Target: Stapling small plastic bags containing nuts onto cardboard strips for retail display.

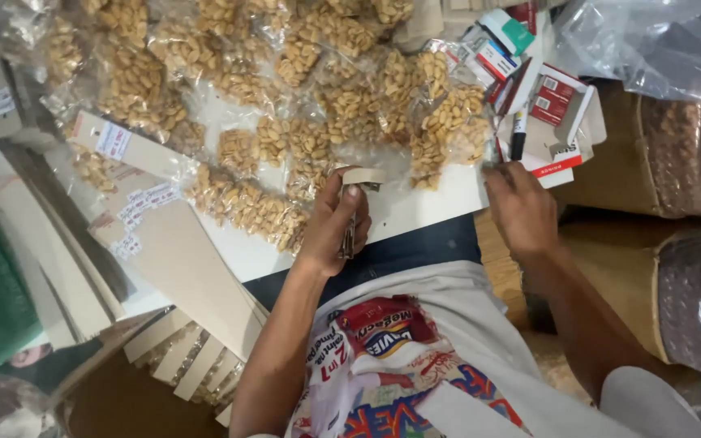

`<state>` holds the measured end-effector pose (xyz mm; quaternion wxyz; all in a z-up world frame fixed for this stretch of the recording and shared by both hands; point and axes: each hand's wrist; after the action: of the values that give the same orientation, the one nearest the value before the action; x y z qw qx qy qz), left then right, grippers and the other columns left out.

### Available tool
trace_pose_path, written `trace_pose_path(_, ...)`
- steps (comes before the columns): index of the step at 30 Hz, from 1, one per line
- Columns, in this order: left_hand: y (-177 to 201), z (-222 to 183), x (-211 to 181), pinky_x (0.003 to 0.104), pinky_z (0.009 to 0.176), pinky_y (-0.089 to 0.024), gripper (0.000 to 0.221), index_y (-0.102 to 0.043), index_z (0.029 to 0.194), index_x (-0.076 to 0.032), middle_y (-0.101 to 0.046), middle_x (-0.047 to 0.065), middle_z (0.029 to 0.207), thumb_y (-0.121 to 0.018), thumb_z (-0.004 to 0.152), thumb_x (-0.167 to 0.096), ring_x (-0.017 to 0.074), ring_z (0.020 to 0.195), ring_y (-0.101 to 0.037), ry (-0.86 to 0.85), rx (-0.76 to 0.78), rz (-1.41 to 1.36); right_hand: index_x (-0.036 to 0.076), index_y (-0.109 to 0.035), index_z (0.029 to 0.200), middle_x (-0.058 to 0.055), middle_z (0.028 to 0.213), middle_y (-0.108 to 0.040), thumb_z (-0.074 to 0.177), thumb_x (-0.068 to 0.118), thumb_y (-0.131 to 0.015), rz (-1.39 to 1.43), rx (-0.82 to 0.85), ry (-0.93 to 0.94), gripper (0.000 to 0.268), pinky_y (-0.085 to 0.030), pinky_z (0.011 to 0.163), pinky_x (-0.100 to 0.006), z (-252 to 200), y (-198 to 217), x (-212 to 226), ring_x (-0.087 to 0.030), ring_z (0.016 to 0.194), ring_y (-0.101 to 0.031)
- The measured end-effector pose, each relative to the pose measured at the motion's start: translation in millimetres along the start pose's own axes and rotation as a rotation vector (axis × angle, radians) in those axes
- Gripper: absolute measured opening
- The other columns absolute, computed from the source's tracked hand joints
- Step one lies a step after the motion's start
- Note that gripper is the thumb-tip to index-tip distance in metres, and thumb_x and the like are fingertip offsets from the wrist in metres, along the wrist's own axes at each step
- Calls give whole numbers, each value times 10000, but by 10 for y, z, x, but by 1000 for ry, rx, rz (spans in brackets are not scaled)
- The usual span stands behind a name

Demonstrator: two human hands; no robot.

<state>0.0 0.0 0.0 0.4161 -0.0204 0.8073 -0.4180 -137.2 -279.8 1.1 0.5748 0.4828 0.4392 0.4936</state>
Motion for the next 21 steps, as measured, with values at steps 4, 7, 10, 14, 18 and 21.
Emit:
trace_pose_path(4,29,-32,-75,208,269,-314,357,-482,1352,-115,-440,11,613,-534,1070,-328,92,395,-411,-42,14,16,85,-711,1178,-140,1001,-663,1067,143,-635,138,62,38,147,-590,705,-477,31,-84,-84,-383,930,-698)
trace_pose_path(7,56,-49,-107,217,276,-334,335,-501,1343,-139,-429,3,619,-554,1061,-310,100,407,-425,-49,-16,-31,156,-720,1187,-57,1075,-653,1036,198,-664,225,115,46,166,-597,810,-405,88,-43,-47,-312,1016,-705)
trace_pose_path(10,139,-15,-75,238,273,-356,336,-516,1341,-147,-442,15,616,-572,1058,-318,114,405,-444,-72,-31,-41,78,-736,1208,-137,1100,-667,988,-33,-666,529,90,34,256,-587,832,-466,239,200,174,-398,1008,-699)
trace_pose_path(14,160,1,-156,237,291,-367,335,-510,1337,-138,-460,27,638,-569,1062,-320,121,406,-454,-161,-113,-20,39,-773,1112,-125,1001,-717,966,-34,-735,790,-73,74,168,-594,766,-403,569,390,678,-352,906,-729)
trace_pose_path(18,-1,-69,-457,251,385,-424,358,-516,1341,-107,-529,42,674,-580,1055,-314,126,489,-529,-234,-288,79,9,-745,1067,-183,968,-745,908,-51,-765,1040,-180,189,171,-585,740,-453,918,581,1415,-378,854,-750)
trace_pose_path(21,-29,-76,-543,226,432,-410,400,-515,1339,-61,-532,19,705,-620,1021,-280,95,554,-497,-294,-414,62,44,-761,1054,-130,1001,-766,884,-35,-780,1076,-241,330,188,-600,756,-424,1046,580,1855,-353,871,-760)
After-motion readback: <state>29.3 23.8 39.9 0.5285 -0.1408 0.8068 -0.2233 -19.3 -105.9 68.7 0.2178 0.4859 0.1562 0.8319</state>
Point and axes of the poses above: each hand's wrist, its own z-axis towards the middle knuckle, its own y-axis out of the back of the hand, x = y × z
